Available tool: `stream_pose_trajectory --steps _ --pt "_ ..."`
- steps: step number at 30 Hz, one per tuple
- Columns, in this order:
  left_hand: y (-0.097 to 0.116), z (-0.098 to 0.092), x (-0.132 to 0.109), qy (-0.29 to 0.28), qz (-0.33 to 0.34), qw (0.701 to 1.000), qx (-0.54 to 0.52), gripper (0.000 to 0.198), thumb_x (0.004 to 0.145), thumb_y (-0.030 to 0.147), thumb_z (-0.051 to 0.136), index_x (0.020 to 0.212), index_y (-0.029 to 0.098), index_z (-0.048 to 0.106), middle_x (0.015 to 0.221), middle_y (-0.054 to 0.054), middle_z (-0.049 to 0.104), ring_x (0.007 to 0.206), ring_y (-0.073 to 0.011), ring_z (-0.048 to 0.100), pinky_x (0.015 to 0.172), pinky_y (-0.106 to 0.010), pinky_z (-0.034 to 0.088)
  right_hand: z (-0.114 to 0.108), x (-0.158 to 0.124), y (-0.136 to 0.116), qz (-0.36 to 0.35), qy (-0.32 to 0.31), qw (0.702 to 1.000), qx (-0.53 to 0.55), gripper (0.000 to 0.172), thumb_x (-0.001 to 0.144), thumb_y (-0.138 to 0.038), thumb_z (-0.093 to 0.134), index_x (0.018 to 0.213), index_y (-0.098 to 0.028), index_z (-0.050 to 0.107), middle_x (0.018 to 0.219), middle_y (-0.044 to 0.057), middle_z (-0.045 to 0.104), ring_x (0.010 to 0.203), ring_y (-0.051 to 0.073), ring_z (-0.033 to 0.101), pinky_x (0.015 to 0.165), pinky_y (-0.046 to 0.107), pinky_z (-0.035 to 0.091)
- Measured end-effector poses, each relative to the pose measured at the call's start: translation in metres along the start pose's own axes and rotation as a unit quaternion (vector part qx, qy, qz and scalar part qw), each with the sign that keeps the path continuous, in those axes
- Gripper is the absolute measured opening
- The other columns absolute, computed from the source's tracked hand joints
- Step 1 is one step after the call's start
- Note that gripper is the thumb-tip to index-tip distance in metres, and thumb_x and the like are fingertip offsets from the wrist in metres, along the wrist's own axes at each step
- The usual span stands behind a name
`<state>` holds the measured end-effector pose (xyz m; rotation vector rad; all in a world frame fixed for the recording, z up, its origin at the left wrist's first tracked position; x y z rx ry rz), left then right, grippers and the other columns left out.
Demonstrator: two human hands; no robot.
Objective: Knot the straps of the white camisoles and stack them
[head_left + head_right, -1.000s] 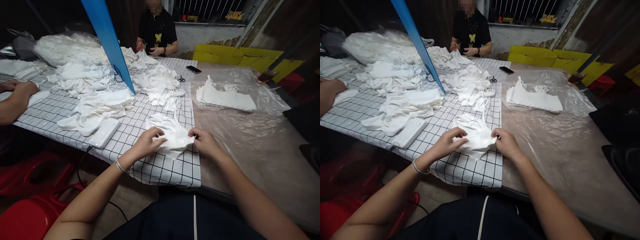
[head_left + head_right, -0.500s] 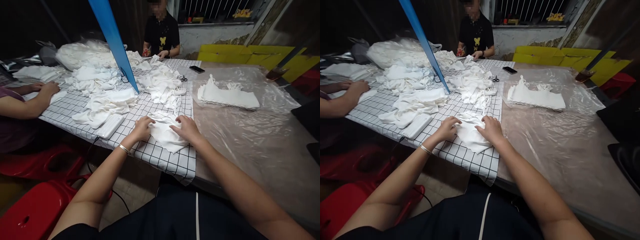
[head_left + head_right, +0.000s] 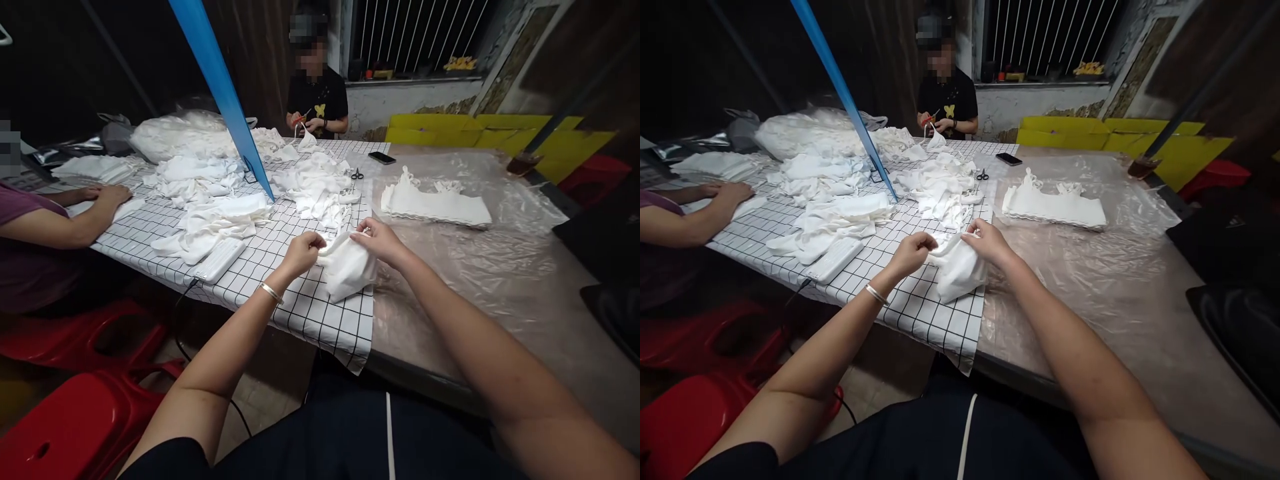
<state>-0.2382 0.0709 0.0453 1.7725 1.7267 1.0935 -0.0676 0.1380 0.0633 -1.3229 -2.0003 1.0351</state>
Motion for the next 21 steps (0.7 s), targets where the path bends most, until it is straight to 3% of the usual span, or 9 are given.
stream_pose_trajectory --steps 3,5,8,10,11,15,16,18,21 --pt "0.023 0.023 0.020 -0.071 0.091 0.990 0.083 0.039 0.066 0.008 0.055 0.102 0.020 0.063 0.117 -0.007 0.062 0.112 -0.0246 0.051 0.096 -0.044 0.038 -0.004 -0.003 -0.017 -0.091 -0.095 0.988 -0.079 0.024 0.070 -0.029 0.068 0.090 -0.022 0.056 0.085 0.001 0.061 0.073 0.017 0.054 0.065 0.027 0.039" --pt "0.035 0.035 0.036 -0.099 0.123 0.974 0.164 0.024 0.069 0.013 0.061 0.092 0.020 0.062 0.104 -0.004 0.065 0.107 -0.0255 0.052 0.102 -0.051 0.028 -0.013 -0.005 -0.024 -0.141 -0.110 0.965 -0.190 0.030 0.067 -0.018 0.068 0.095 -0.023 0.058 0.082 0.001 0.062 0.071 0.018 0.054 0.067 0.028 0.038" --pt "0.053 0.032 0.047 -0.014 0.155 0.956 0.249 0.012 0.076 0.007 0.053 0.079 0.018 0.057 0.083 -0.003 0.063 0.087 -0.0201 0.054 0.100 -0.049 0.026 -0.048 -0.014 -0.020 -0.161 0.041 0.922 -0.350 0.021 0.069 -0.007 0.060 0.087 -0.020 0.058 0.077 0.004 0.063 0.070 0.019 0.053 0.070 0.031 0.035" --pt "0.061 0.031 0.035 0.011 0.185 0.944 0.272 0.014 0.074 0.004 0.051 0.078 0.017 0.056 0.082 -0.005 0.062 0.081 -0.0189 0.053 0.095 -0.044 0.030 -0.064 -0.032 -0.008 -0.171 0.114 0.896 -0.395 0.015 0.071 -0.006 0.057 0.082 -0.018 0.058 0.083 0.009 0.064 0.075 0.022 0.055 0.070 0.032 0.035" --pt "0.061 0.035 0.024 -0.016 0.198 0.940 0.277 0.011 0.074 0.005 0.053 0.075 0.016 0.056 0.081 -0.005 0.061 0.080 -0.0191 0.053 0.093 -0.044 0.031 -0.066 -0.043 0.003 -0.170 0.104 0.895 -0.398 0.014 0.072 -0.008 0.058 0.081 -0.017 0.058 0.087 0.011 0.065 0.077 0.023 0.056 0.068 0.031 0.035" --pt "0.041 0.053 -0.021 -0.230 0.177 0.939 0.187 0.021 0.077 0.032 0.065 0.064 0.018 0.056 0.071 -0.002 0.059 0.071 -0.0175 0.054 0.084 -0.041 0.037 -0.055 -0.081 0.058 -0.099 -0.092 0.949 -0.285 0.017 0.069 -0.027 0.072 0.081 -0.021 0.061 0.089 0.006 0.066 0.077 0.022 0.059 0.062 0.028 0.040" --pt "0.036 0.053 -0.024 -0.242 0.150 0.948 0.142 0.024 0.079 0.038 0.063 0.066 0.018 0.058 0.073 -0.002 0.061 0.070 -0.0169 0.055 0.080 -0.038 0.039 -0.058 -0.084 0.065 -0.079 -0.101 0.961 -0.243 0.018 0.070 -0.032 0.072 0.082 -0.022 0.062 0.087 0.005 0.066 0.076 0.021 0.059 0.063 0.028 0.042" --pt "0.030 0.045 -0.012 -0.185 0.102 0.975 0.072 0.023 0.083 0.040 0.058 0.075 0.019 0.062 0.083 -0.005 0.065 0.075 -0.0170 0.057 0.074 -0.033 0.042 -0.068 -0.077 0.069 -0.055 -0.052 0.980 -0.183 0.017 0.075 -0.037 0.067 0.082 -0.022 0.063 0.085 0.004 0.066 0.074 0.019 0.058 0.063 0.029 0.043" --pt "0.026 0.049 0.021 -0.133 0.048 0.986 0.087 0.020 0.084 0.037 0.057 0.083 0.019 0.066 0.094 -0.007 0.068 0.086 -0.0193 0.059 0.079 -0.034 0.043 -0.063 -0.049 0.065 -0.035 -0.016 0.988 -0.151 0.013 0.075 -0.033 0.065 0.075 -0.020 0.063 0.081 0.003 0.066 0.072 0.017 0.057 0.064 0.028 0.042"
Point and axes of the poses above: each hand's wrist, its own x-axis towards the middle knuckle, its own z-axis out of the palm, y = z × x, the point moved 7 cm from there along x, towards the middle knuckle
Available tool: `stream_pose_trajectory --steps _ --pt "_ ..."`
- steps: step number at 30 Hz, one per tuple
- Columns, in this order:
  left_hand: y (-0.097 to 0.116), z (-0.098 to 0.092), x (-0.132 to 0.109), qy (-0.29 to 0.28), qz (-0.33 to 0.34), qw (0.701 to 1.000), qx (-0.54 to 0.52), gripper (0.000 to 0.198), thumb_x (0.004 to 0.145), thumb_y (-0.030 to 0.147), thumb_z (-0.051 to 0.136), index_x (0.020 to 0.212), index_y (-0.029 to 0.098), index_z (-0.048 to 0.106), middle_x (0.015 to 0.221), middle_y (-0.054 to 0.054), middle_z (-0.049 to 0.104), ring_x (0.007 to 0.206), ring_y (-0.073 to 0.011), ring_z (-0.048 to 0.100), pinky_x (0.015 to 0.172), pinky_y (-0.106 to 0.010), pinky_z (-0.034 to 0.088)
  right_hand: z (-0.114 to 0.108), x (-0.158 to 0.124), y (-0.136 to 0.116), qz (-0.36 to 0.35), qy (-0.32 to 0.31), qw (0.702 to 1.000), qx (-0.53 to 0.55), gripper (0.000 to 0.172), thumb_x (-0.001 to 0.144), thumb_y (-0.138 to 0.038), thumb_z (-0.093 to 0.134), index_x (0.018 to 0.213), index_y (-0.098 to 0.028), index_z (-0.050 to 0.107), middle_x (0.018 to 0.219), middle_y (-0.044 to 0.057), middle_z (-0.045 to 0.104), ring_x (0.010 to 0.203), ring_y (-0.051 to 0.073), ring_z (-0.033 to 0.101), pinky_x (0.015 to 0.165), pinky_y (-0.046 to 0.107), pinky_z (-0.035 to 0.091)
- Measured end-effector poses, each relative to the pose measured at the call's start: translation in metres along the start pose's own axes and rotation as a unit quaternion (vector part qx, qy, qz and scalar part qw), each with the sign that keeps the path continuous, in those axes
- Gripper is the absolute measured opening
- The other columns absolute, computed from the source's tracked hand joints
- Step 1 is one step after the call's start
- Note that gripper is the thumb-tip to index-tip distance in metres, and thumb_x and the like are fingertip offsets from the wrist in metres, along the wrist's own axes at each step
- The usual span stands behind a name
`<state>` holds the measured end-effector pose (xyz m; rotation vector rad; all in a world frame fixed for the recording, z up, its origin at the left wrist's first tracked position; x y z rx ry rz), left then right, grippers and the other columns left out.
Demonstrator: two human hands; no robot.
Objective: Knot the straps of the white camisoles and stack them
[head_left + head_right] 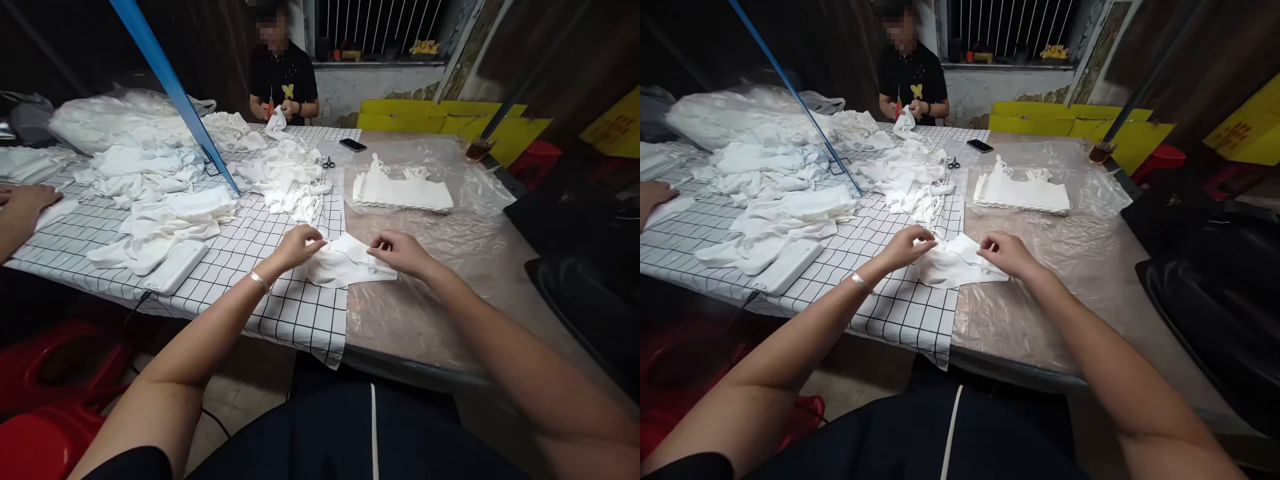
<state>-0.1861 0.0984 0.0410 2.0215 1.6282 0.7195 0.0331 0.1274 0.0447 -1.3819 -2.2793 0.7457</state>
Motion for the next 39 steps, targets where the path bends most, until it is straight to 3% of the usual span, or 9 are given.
stream_pose_trajectory --steps 5,9,13,17,21,27,33,36,39 --pt "-0.012 0.029 0.036 -0.148 -0.084 0.972 0.162 0.022 0.078 0.040 0.065 0.082 0.018 0.067 0.095 -0.006 0.069 0.090 -0.0245 0.060 0.095 -0.046 0.033 0.036 0.040 0.000 0.042 -0.058 0.995 -0.069 0.017 0.061 -0.025 0.076 0.068 -0.020 0.061 0.074 0.002 0.066 0.069 0.017 0.057 0.060 0.025 0.039" --pt "-0.023 0.030 0.033 -0.140 -0.068 0.969 0.192 0.037 0.070 0.045 0.072 0.098 0.021 0.066 0.118 -0.008 0.061 0.108 -0.0299 0.055 0.093 -0.044 0.033 0.015 0.049 0.046 0.202 0.049 0.976 0.062 0.010 0.065 -0.018 0.064 0.061 -0.018 0.055 0.061 0.002 0.060 0.059 0.016 0.054 0.054 0.025 0.039" --pt "-0.032 0.030 0.029 -0.112 -0.061 0.974 0.185 0.048 0.069 0.048 0.071 0.109 0.022 0.062 0.122 -0.009 0.058 0.114 -0.0319 0.050 0.093 -0.045 0.031 -0.023 0.042 0.089 0.283 0.184 0.937 0.085 0.016 0.069 -0.020 0.057 0.085 -0.019 0.054 0.074 0.004 0.061 0.063 0.016 0.054 0.058 0.027 0.043" --pt "-0.032 0.033 0.034 -0.112 -0.075 0.983 0.127 0.031 0.071 0.043 0.068 0.090 0.019 0.063 0.095 -0.006 0.067 0.093 -0.0263 0.057 0.090 -0.043 0.031 -0.031 0.033 0.078 0.178 0.264 0.947 0.037 0.025 0.066 -0.025 0.062 0.088 -0.021 0.052 0.085 0.003 0.060 0.078 0.018 0.056 0.074 0.031 0.046" --pt "-0.017 0.033 0.044 -0.147 -0.050 0.988 0.002 0.016 0.076 0.034 0.061 0.073 0.019 0.058 0.079 -0.001 0.065 0.074 -0.0169 0.056 0.080 -0.035 0.037 -0.003 0.042 0.035 0.049 0.182 0.978 0.089 0.025 0.068 -0.029 0.062 0.090 -0.020 0.055 0.092 0.004 0.062 0.073 0.016 0.055 0.070 0.031 0.045" --pt "0.000 0.014 0.045 -0.046 -0.068 0.997 -0.002 0.016 0.077 0.030 0.062 0.069 0.020 0.052 0.068 -0.001 0.058 0.062 -0.0145 0.049 0.061 -0.028 0.036 0.018 0.066 -0.018 -0.017 0.035 0.993 0.111 0.012 0.069 -0.023 0.063 0.079 -0.018 0.058 0.085 0.002 0.062 0.071 0.014 0.052 0.070 0.028 0.042" --pt "0.010 -0.006 -0.005 0.042 -0.034 0.986 -0.157 0.023 0.080 0.034 0.062 0.068 0.019 0.051 0.066 0.001 0.053 0.060 -0.0110 0.046 0.057 -0.026 0.037 0.062 0.008 -0.052 -0.164 -0.132 0.977 0.029 0.023 0.069 -0.031 0.070 0.085 -0.018 0.058 0.090 0.004 0.061 0.080 0.018 0.054 0.069 0.028 0.041" --pt "0.016 -0.018 -0.024 0.066 -0.024 0.968 -0.240 0.020 0.078 0.033 0.065 0.071 0.018 0.053 0.068 0.001 0.053 0.062 -0.0098 0.047 0.056 -0.024 0.038 0.078 -0.009 -0.054 -0.178 -0.085 0.980 -0.036 0.004 0.076 -0.019 0.060 0.077 -0.018 0.057 0.084 0.006 0.060 0.081 0.019 0.053 0.073 0.030 0.041" --pt "0.017 -0.031 -0.035 0.133 -0.034 0.952 -0.273 0.018 0.078 0.030 0.066 0.073 0.018 0.053 0.066 0.002 0.052 0.059 -0.0086 0.045 0.053 -0.023 0.036 0.057 0.001 -0.050 -0.108 0.034 0.992 0.048 0.005 0.080 -0.019 0.052 0.075 -0.019 0.052 0.074 0.002 0.057 0.069 0.016 0.052 0.066 0.028 0.040"
Point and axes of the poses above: each hand's wrist, its own x-axis towards the middle knuckle, its own z-axis out of the palm, y = z × x, the point moved 7 cm from there along x, towards the middle knuckle
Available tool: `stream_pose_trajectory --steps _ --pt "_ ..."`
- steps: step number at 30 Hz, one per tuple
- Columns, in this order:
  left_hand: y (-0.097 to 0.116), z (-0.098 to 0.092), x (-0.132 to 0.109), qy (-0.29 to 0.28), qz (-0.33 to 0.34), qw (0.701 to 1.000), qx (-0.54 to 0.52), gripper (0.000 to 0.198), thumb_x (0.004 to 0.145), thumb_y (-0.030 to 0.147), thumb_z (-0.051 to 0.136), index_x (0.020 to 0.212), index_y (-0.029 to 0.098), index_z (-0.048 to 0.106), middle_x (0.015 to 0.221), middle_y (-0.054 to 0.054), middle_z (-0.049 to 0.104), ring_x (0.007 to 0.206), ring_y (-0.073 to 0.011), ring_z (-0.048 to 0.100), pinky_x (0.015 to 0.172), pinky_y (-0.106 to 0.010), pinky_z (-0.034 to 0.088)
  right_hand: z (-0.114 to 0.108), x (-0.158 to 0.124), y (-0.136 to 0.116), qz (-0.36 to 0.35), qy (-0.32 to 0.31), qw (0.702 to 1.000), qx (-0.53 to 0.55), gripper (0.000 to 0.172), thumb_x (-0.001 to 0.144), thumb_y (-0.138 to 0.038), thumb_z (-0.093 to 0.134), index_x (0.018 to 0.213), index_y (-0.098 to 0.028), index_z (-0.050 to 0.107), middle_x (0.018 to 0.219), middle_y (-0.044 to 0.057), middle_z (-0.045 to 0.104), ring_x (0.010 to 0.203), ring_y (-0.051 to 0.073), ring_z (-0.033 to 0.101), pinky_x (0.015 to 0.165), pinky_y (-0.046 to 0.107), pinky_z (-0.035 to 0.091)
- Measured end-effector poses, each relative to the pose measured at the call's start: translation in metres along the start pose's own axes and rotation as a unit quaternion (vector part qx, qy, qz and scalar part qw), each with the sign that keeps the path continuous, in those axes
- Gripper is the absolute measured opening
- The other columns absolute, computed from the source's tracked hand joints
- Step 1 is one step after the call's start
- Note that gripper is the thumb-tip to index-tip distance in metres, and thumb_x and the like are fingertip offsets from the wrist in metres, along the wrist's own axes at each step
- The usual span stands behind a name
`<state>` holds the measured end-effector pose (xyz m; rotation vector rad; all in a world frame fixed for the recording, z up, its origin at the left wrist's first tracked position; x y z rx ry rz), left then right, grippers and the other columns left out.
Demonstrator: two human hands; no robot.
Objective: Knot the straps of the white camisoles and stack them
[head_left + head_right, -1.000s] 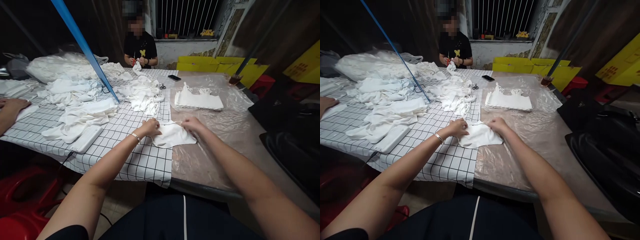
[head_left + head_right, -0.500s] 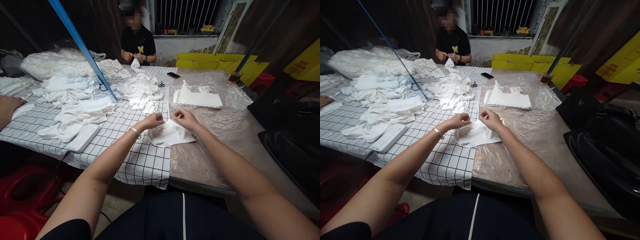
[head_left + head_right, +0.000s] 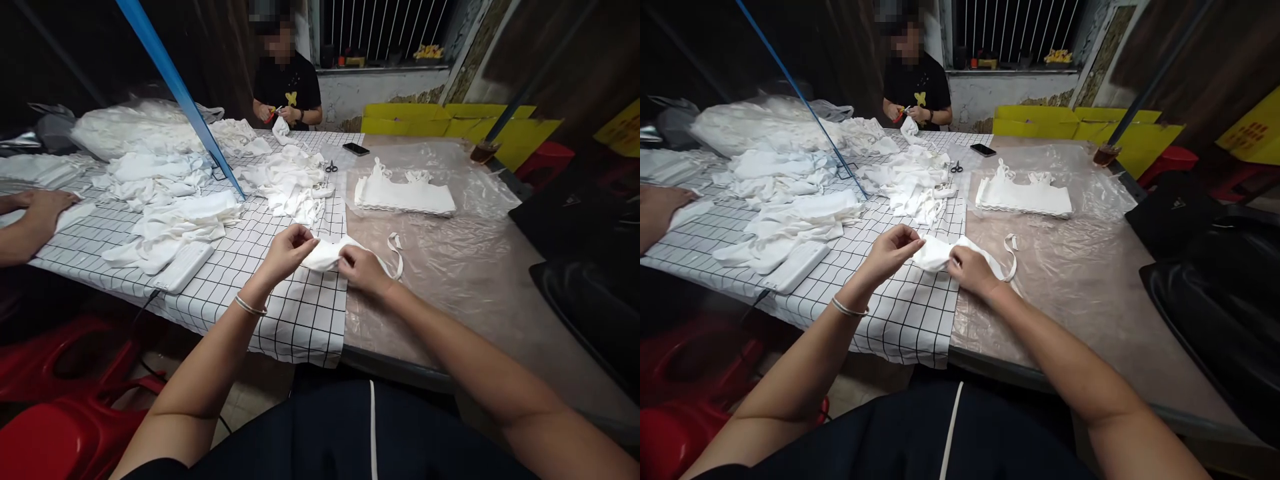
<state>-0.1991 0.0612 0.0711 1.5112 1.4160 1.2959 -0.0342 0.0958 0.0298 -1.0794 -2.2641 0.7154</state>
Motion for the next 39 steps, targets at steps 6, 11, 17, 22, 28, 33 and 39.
stream_pose_trajectory --steps 6,11,17,22,28,33,39 --pt "-0.001 0.037 -0.017 0.018 0.002 0.999 -0.026 0.020 0.082 0.034 0.063 0.074 0.018 0.054 0.066 0.001 0.056 0.060 -0.0105 0.052 0.056 -0.026 0.044 -0.088 0.041 -0.022 0.034 0.152 0.975 0.159 0.012 0.084 -0.026 0.053 0.096 -0.024 0.052 0.067 -0.005 0.048 0.060 0.012 0.048 0.055 0.023 0.039" --pt "0.015 0.113 -0.020 -0.079 0.097 0.991 -0.049 0.064 0.077 0.044 0.071 0.130 0.019 0.045 0.129 -0.016 0.056 0.119 -0.0262 0.054 0.099 -0.042 0.046 -0.155 0.059 -0.052 -0.020 0.207 0.963 0.172 0.012 0.084 -0.024 0.058 0.093 -0.020 0.064 0.073 -0.001 0.054 0.068 0.012 0.053 0.061 0.025 0.046" --pt "0.032 0.121 0.008 0.061 0.072 0.995 -0.014 0.081 0.072 0.051 0.075 0.136 0.020 0.037 0.139 -0.017 0.045 0.130 -0.0319 0.043 0.107 -0.048 0.037 -0.210 0.052 -0.073 -0.043 0.171 0.964 0.197 0.026 0.068 -0.006 0.071 0.093 -0.013 0.070 0.082 0.003 0.063 0.081 0.017 0.061 0.071 0.034 0.055" --pt "0.057 0.125 0.035 0.085 0.104 0.988 -0.069 0.050 0.074 0.038 0.073 0.117 0.021 0.056 0.126 -0.010 0.055 0.118 -0.0253 0.052 0.099 -0.038 0.044 -0.240 0.039 -0.087 -0.088 0.193 0.974 0.075 0.014 0.069 -0.011 0.072 0.081 -0.016 0.072 0.075 0.002 0.064 0.076 0.018 0.063 0.074 0.038 0.057" --pt "0.050 0.114 0.069 -0.053 -0.047 0.943 -0.324 0.012 0.077 0.022 0.055 0.083 0.017 0.065 0.074 -0.002 0.065 0.075 -0.0164 0.064 0.072 -0.031 0.052 -0.263 0.029 -0.041 0.036 0.152 0.986 0.051 0.016 0.072 -0.028 0.077 0.068 -0.018 0.065 0.064 0.003 0.062 0.060 0.016 0.059 0.058 0.035 0.055" --pt "0.058 0.114 0.066 -0.236 -0.121 0.886 -0.380 0.018 0.078 0.033 0.060 0.080 0.016 0.064 0.073 -0.007 0.068 0.073 -0.0204 0.066 0.072 -0.035 0.054 -0.231 0.010 -0.009 0.148 0.002 0.958 0.246 0.027 0.089 -0.041 0.057 0.074 -0.018 0.060 0.068 0.006 0.065 0.065 0.021 0.062 0.063 0.040 0.055" --pt "0.041 0.101 0.063 -0.023 -0.106 0.974 -0.198 0.021 0.086 0.038 0.058 0.091 0.018 0.056 0.082 -0.005 0.062 0.082 -0.0193 0.061 0.075 -0.034 0.051 -0.216 0.015 -0.009 0.138 0.086 0.928 0.334 0.024 0.090 -0.036 0.054 0.072 -0.020 0.054 0.066 0.005 0.063 0.069 0.022 0.064 0.073 0.041 0.055"
Point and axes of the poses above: each hand's wrist, its own x-axis towards the middle knuckle, its own z-axis out of the palm, y = z × x, the point moved 7 cm from there along x, towards the middle knuckle
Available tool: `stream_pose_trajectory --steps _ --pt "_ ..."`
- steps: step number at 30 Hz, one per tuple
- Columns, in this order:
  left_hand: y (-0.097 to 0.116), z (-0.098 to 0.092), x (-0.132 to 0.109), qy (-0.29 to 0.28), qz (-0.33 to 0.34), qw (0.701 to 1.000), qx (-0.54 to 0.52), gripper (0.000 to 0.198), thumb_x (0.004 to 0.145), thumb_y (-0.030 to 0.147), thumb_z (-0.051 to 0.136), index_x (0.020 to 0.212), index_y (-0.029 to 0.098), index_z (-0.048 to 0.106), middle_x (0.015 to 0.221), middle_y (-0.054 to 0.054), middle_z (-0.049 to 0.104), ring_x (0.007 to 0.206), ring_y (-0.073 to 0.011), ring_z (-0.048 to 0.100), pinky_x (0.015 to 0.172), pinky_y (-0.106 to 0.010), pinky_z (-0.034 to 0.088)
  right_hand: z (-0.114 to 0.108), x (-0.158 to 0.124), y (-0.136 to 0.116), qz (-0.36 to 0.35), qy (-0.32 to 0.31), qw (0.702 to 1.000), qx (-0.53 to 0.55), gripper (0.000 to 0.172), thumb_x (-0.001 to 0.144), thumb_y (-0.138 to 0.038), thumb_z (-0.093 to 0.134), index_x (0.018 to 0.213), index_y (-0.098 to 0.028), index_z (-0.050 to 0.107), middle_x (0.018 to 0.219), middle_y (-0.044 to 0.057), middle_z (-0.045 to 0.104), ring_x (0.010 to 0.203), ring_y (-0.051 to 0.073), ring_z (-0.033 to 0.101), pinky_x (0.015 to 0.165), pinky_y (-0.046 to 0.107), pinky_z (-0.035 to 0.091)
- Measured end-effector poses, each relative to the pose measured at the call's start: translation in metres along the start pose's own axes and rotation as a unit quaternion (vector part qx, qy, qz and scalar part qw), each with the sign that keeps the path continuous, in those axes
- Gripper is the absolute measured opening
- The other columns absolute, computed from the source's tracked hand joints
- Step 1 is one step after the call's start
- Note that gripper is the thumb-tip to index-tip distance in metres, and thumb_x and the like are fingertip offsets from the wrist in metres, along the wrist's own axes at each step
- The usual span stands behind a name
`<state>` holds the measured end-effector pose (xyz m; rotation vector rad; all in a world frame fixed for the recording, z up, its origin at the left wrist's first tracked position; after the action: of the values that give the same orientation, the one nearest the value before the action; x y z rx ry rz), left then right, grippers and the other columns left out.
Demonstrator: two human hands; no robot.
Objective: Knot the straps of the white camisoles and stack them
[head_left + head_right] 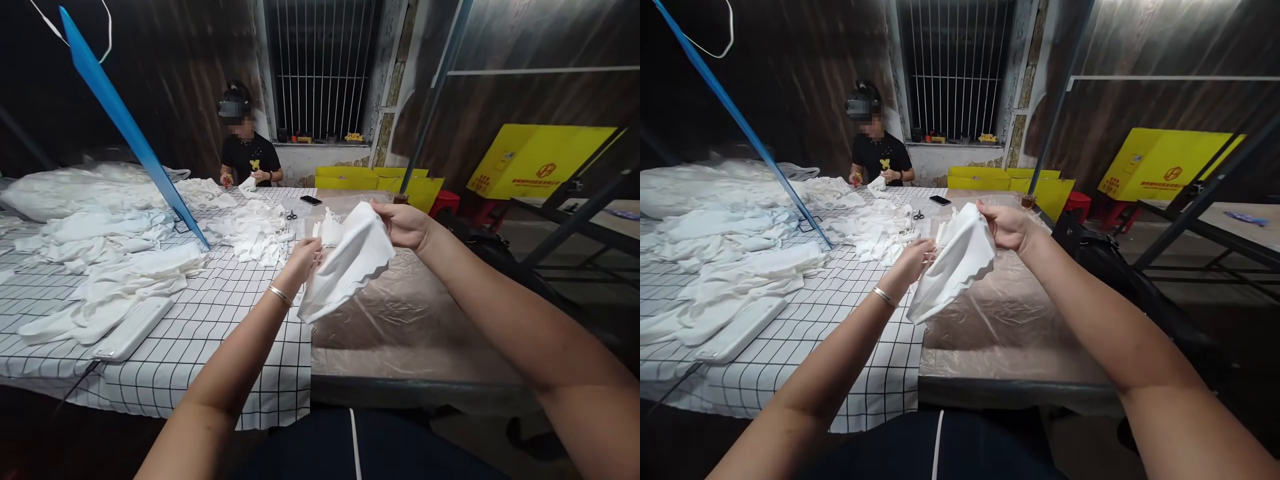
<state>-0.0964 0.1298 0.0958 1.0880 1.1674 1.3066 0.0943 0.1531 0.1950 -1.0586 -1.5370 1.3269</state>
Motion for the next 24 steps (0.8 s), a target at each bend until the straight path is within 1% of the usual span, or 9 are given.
stream_pose_trajectory --steps 2,8,11,12,14,16,18,21,24 --pt "0.001 0.002 -0.020 0.084 0.085 0.993 0.016 0.022 0.090 0.040 0.052 0.099 0.021 0.051 0.095 -0.005 0.059 0.092 -0.0173 0.057 0.083 -0.033 0.048 0.003 0.003 -0.002 0.000 0.027 0.999 0.023 0.023 0.090 -0.034 0.055 0.072 -0.021 0.052 0.064 0.003 0.060 0.066 0.021 0.062 0.072 0.040 0.055" --pt "0.034 0.058 -0.077 0.064 0.377 0.908 0.172 0.065 0.071 0.044 0.077 0.122 0.023 0.043 0.120 -0.011 0.052 0.104 -0.0222 0.052 0.087 -0.035 0.045 0.019 0.002 -0.006 0.044 0.041 0.990 0.124 0.020 0.094 -0.016 0.049 0.074 -0.019 0.053 0.062 0.000 0.055 0.058 0.015 0.055 0.063 0.028 0.053" --pt "0.066 0.074 -0.064 0.040 0.452 0.861 0.228 0.023 0.086 0.025 0.062 0.105 0.021 0.051 0.100 -0.006 0.059 0.088 -0.0170 0.055 0.075 -0.030 0.044 0.013 0.007 -0.008 0.028 0.039 0.995 0.085 0.017 0.091 -0.020 0.057 0.074 -0.018 0.054 0.063 0.000 0.055 0.056 0.013 0.052 0.058 0.026 0.050" --pt "0.077 0.078 -0.054 0.030 0.460 0.852 0.249 0.009 0.088 0.019 0.056 0.096 0.020 0.053 0.090 -0.004 0.060 0.081 -0.0152 0.055 0.072 -0.028 0.043 0.006 0.010 -0.008 0.016 0.050 0.997 0.056 0.018 0.089 -0.023 0.060 0.074 -0.017 0.053 0.064 -0.001 0.054 0.056 0.013 0.051 0.056 0.026 0.048" --pt "0.101 0.083 -0.034 0.017 0.448 0.846 0.287 0.007 0.087 0.013 0.052 0.083 0.019 0.053 0.078 -0.002 0.059 0.071 -0.0129 0.053 0.067 -0.026 0.040 -0.019 0.012 -0.011 -0.037 0.129 0.991 -0.019 0.021 0.085 -0.027 0.066 0.075 -0.018 0.050 0.065 -0.002 0.052 0.057 0.012 0.049 0.056 0.025 0.046" --pt "0.123 0.087 -0.015 0.020 0.413 0.855 0.313 0.008 0.085 0.012 0.055 0.079 0.018 0.053 0.074 -0.001 0.060 0.068 -0.0124 0.052 0.065 -0.025 0.039 -0.044 0.002 -0.021 -0.137 0.243 0.957 -0.080 0.026 0.081 -0.030 0.071 0.077 -0.020 0.048 0.067 -0.004 0.050 0.059 0.010 0.048 0.057 0.023 0.045" --pt "0.142 0.094 0.000 0.021 0.378 0.863 0.334 0.008 0.082 0.010 0.056 0.077 0.017 0.055 0.075 -0.002 0.061 0.070 -0.0130 0.054 0.066 -0.025 0.040 -0.052 -0.016 -0.028 -0.243 0.300 0.918 -0.093 0.031 0.079 -0.037 0.073 0.079 -0.022 0.045 0.069 -0.005 0.047 0.059 0.010 0.047 0.057 0.022 0.044" --pt "0.164 0.109 0.014 0.007 0.346 0.875 0.338 0.010 0.078 0.007 0.059 0.073 0.016 0.057 0.076 -0.003 0.062 0.074 -0.0141 0.055 0.070 -0.026 0.042 -0.029 -0.038 -0.018 -0.307 0.239 0.919 -0.058 0.038 0.075 -0.047 0.074 0.083 -0.023 0.044 0.072 -0.005 0.050 0.060 0.010 0.050 0.058 0.024 0.045" --pt "0.176 0.120 0.021 -0.013 0.305 0.908 0.286 0.009 0.080 0.009 0.060 0.074 0.015 0.058 0.072 -0.002 0.059 0.071 -0.0134 0.055 0.069 -0.027 0.044 0.001 -0.047 0.007 -0.287 0.165 0.943 -0.017 0.050 0.067 -0.049 0.079 0.094 -0.025 0.044 0.079 -0.004 0.057 0.068 0.013 0.054 0.064 0.027 0.048"
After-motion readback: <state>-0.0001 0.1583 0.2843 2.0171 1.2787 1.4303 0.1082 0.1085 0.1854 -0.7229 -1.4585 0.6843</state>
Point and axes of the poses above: each hand's wrist, its own x-axis towards the middle knuckle, its own z-axis out of the palm, y = z × x, the point moved 7 cm from there along x, towards the middle knuckle
